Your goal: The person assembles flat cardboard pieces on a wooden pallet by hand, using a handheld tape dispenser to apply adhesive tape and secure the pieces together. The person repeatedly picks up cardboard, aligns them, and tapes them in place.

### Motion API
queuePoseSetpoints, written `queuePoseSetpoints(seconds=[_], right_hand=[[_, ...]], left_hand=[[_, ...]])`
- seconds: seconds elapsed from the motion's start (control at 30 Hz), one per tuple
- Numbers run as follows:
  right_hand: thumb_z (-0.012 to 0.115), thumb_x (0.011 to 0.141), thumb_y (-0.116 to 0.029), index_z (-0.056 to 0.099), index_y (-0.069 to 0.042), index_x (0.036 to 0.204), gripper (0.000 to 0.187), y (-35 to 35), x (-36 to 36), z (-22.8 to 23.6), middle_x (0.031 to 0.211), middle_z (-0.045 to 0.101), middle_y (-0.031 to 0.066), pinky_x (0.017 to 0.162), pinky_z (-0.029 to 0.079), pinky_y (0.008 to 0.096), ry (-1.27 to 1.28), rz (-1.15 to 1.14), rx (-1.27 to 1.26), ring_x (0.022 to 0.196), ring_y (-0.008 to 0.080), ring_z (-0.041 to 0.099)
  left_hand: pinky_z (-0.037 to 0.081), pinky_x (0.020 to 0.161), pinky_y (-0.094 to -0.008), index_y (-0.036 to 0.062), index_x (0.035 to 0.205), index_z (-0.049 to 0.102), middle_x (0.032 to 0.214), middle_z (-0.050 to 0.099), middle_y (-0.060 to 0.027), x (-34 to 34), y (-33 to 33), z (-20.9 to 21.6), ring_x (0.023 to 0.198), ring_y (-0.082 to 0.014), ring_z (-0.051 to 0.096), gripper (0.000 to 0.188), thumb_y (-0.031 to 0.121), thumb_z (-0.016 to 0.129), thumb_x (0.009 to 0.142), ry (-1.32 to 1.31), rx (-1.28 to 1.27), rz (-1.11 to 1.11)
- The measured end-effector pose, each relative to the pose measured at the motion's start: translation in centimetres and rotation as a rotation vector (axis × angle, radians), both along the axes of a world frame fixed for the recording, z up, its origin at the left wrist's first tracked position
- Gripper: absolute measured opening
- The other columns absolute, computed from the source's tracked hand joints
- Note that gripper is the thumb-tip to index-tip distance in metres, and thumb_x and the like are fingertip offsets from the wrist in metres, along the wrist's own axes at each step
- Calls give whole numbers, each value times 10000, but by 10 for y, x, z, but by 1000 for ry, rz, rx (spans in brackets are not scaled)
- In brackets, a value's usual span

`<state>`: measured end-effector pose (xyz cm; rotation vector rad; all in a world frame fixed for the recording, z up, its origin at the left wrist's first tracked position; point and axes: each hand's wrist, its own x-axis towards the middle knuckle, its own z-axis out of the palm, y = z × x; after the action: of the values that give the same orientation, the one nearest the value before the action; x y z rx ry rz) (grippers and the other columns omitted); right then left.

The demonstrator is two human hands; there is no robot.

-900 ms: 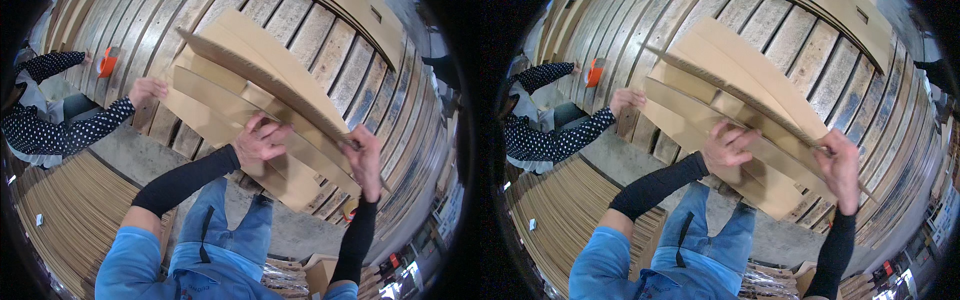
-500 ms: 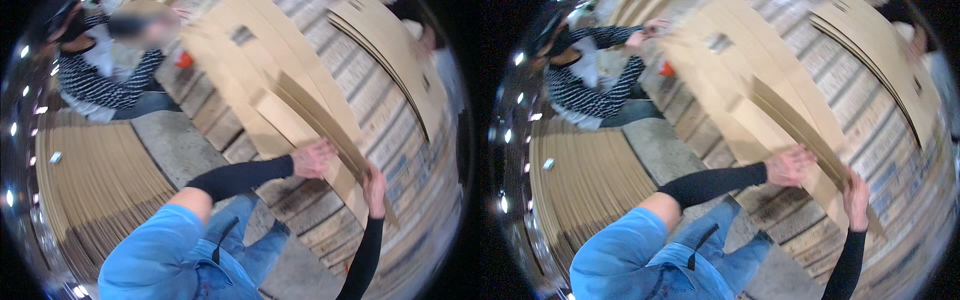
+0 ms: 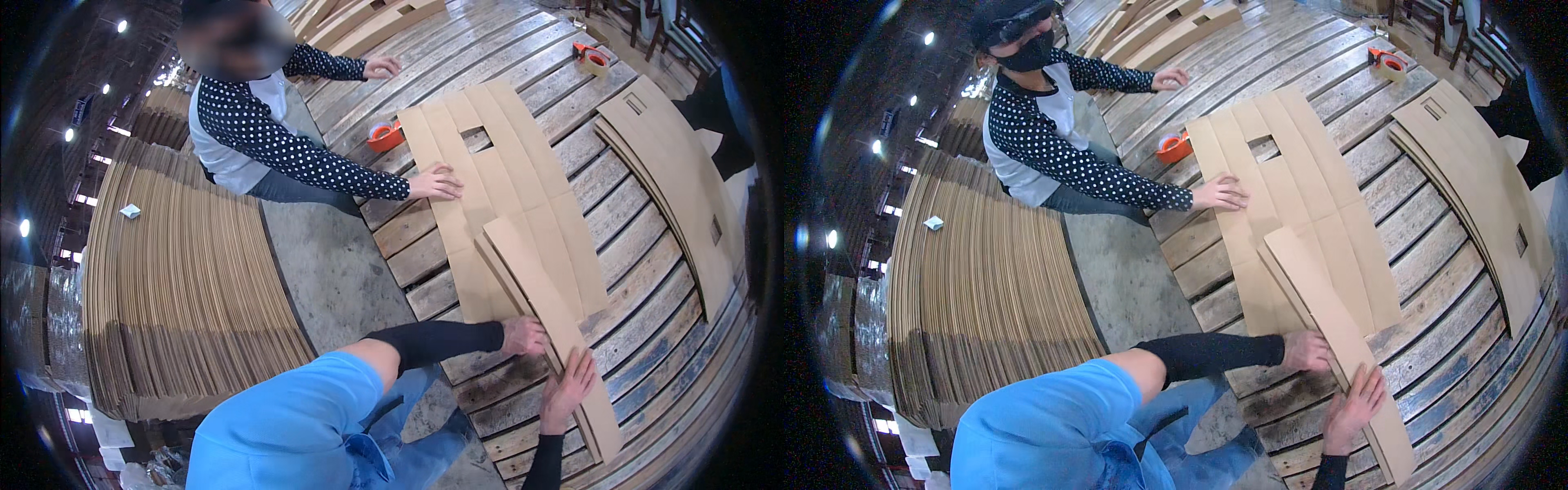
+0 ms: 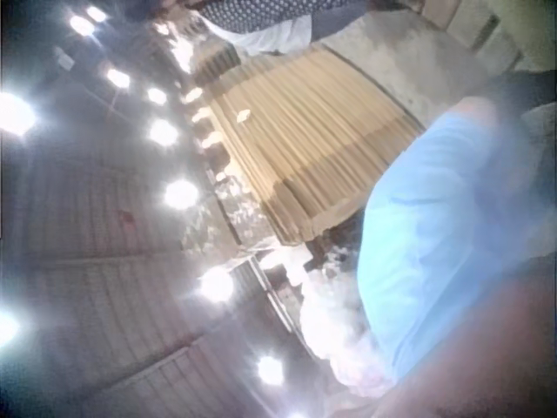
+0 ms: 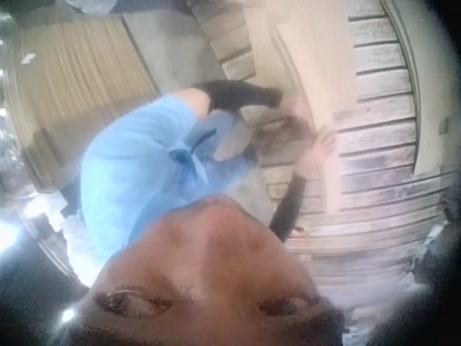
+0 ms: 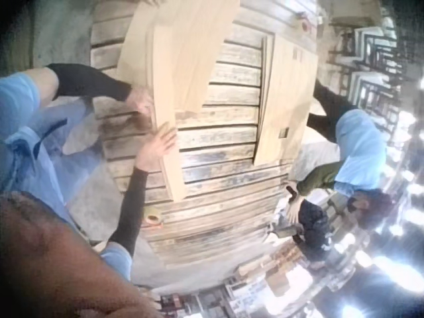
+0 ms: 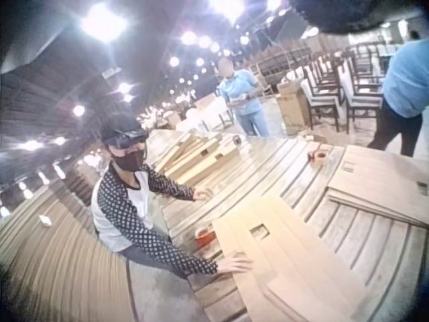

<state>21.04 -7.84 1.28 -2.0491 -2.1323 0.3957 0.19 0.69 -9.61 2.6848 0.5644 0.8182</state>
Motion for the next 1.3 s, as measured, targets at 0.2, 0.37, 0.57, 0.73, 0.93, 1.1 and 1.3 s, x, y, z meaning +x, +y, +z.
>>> queuePoseSetpoints(seconds=[0.2, 0.37, 0.57, 0.73, 0.93, 1.1, 1.3], right_hand=[[832, 685, -101, 471, -82, 1515, 905, 29, 51, -3, 1602, 376, 230, 1219, 249, 589, 133, 200, -10, 1456, 441, 368], [833, 695, -119, 497, -84, 1498, 871, 15, 46, 0, 1600, 372, 237, 1215, 240, 612, 162, 218, 6, 1467, 440, 347], [833, 717, -135, 546, -98, 1458, 795, -1, 6, 8, 1576, 373, 247, 1211, 220, 647, 108, 270, -61, 1477, 459, 308], [847, 699, -155, 531, -130, 1474, 838, 4, 18, 0, 1569, 373, 236, 1181, 271, 603, 73, 349, 6, 1429, 428, 368], [932, 559, -254, 488, -188, 1510, 1052, 22, 34, 2, 1475, 432, 211, 1104, 338, 538, 14, 371, -203, 1330, 392, 443], [942, 524, -275, 486, -183, 1504, 1085, 5, 34, -9, 1447, 441, 198, 1088, 352, 529, -25, 418, -62, 1291, 384, 458], [930, 530, -291, 499, -188, 1494, 1061, 11, 36, -6, 1424, 451, 188, 1078, 369, 518, 16, 415, -98, 1274, 384, 467]], left_hand=[[414, 1150, -588, 77, 827, 631, 1294, 659, -174, 16, -25, 64, 1285, -378, 585, 150, 216, 682, 801, -151, 104, -188], [194, 1203, -713, 142, 986, 697, 1508, 488, -213, 39, 24, 130, 1437, -398, 428, 310, 347, 790, 772, 95, -33, -1], [395, 1040, -587, 140, 1063, 712, 1362, 522, -243, 6, 45, 80, 1229, -392, 548, 590, 535, 840, 643, 717, -252, -171], [422, 909, -483, 140, 1044, 709, 1333, 506, -216, 2, 34, 72, 1105, -339, 561, 568, 594, 790, 713, 564, -154, -140], [406, 965, -482, 142, 1041, 706, 1339, 513, -217, -2, 21, 66, 1160, -340, 535, 557, 599, 779, 731, 581, -149, -94], [398, 990, -496, 142, 1026, 697, 1339, 525, -213, -6, 1, 62, 1186, -341, 528, 548, 594, 779, 727, 535, -54, -41], [394, 998, -498, 144, 1037, 682, 1377, 518, -211, -4, 6, 60, 1199, -343, 529, 550, 578, 781, 714, 584, -118, -71]])
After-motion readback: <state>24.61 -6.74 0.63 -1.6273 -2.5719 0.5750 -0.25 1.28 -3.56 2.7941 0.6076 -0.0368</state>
